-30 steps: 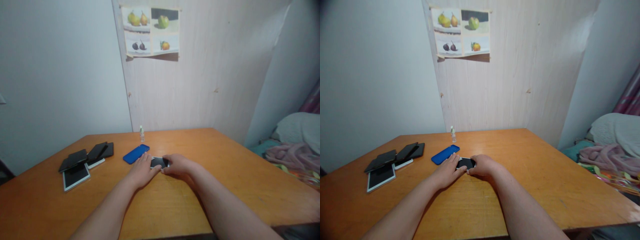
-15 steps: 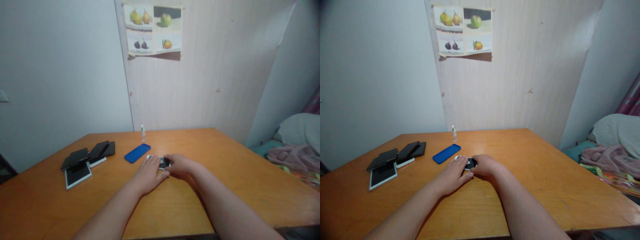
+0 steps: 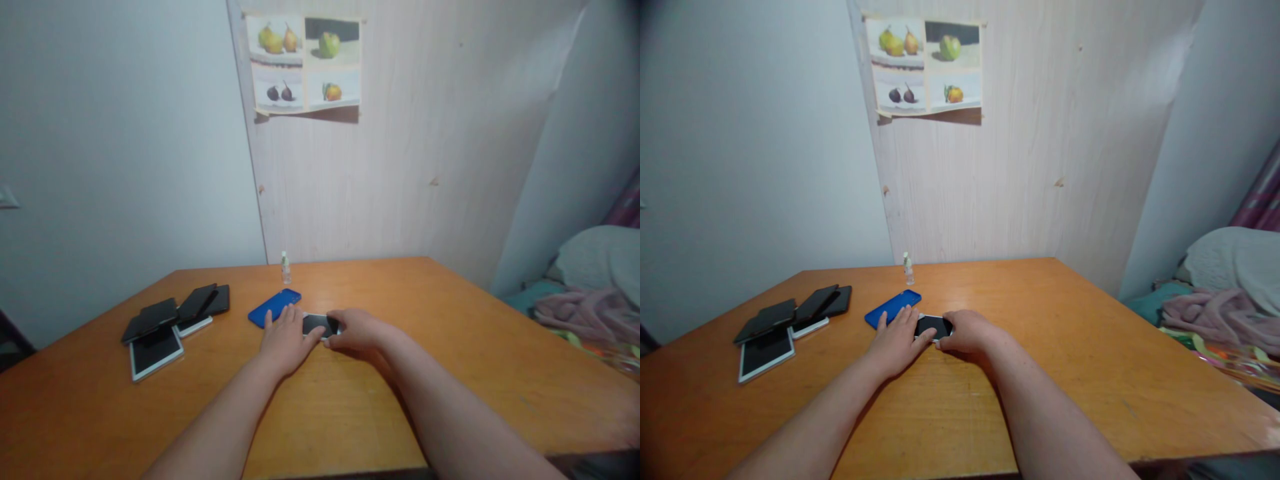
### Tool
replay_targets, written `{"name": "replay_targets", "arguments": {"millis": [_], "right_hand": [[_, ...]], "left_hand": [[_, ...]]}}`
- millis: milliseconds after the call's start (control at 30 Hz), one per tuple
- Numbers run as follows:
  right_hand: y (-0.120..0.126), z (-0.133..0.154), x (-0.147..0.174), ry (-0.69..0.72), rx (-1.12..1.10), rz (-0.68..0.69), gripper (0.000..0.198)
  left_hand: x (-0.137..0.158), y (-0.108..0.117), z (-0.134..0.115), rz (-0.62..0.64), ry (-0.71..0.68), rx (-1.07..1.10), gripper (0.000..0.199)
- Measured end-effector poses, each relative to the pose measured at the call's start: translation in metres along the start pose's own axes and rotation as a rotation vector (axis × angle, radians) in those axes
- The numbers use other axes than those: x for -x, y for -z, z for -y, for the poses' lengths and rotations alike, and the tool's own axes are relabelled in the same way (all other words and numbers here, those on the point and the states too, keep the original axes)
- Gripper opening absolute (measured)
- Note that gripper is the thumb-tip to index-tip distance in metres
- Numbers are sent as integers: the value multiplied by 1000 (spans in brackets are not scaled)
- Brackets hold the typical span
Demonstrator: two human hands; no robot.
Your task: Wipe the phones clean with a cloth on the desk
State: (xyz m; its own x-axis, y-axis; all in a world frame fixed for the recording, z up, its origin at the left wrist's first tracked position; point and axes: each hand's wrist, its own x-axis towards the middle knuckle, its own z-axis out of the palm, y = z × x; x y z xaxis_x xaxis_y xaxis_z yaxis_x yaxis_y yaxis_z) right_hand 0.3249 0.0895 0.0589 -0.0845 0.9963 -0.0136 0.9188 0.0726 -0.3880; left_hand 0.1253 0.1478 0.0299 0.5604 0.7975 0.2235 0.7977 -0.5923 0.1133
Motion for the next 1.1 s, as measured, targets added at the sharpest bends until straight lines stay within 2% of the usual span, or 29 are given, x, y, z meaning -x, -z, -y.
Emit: {"name": "replay_targets", "arguments": {"millis": [200,267,333,433,567,667,767,1000,1100], "right_hand": [[1,1,0,1,-22,9,41],[1,1,0,6,-42,10,39],[0,1,0,16,-53,9,39],[-1,1,1,24,-35,-6,43],[-1,1,1,0,-13,-8,50],[-1,1,0,-9,-7,-3,53],[-2,1,-1,-4,7,-6,50],[-2,0,0,16,-19,2,47],[-2,0,0,28,-16,-4,45]], "left_hand": [[13,6,-13,59,-272,79,76],[15,9,-16,71,-318,100,74],[14,11,-18,68,-320,105,71],[10,8,-15,33,-240,79,69],[1,0,-5,-8,-95,34,74],[-1,-3,-1,-16,-54,10,80],[0,-4,-3,-16,-85,7,84],[6,4,-15,42,-255,84,77],[7,6,-17,43,-252,98,74]]}}
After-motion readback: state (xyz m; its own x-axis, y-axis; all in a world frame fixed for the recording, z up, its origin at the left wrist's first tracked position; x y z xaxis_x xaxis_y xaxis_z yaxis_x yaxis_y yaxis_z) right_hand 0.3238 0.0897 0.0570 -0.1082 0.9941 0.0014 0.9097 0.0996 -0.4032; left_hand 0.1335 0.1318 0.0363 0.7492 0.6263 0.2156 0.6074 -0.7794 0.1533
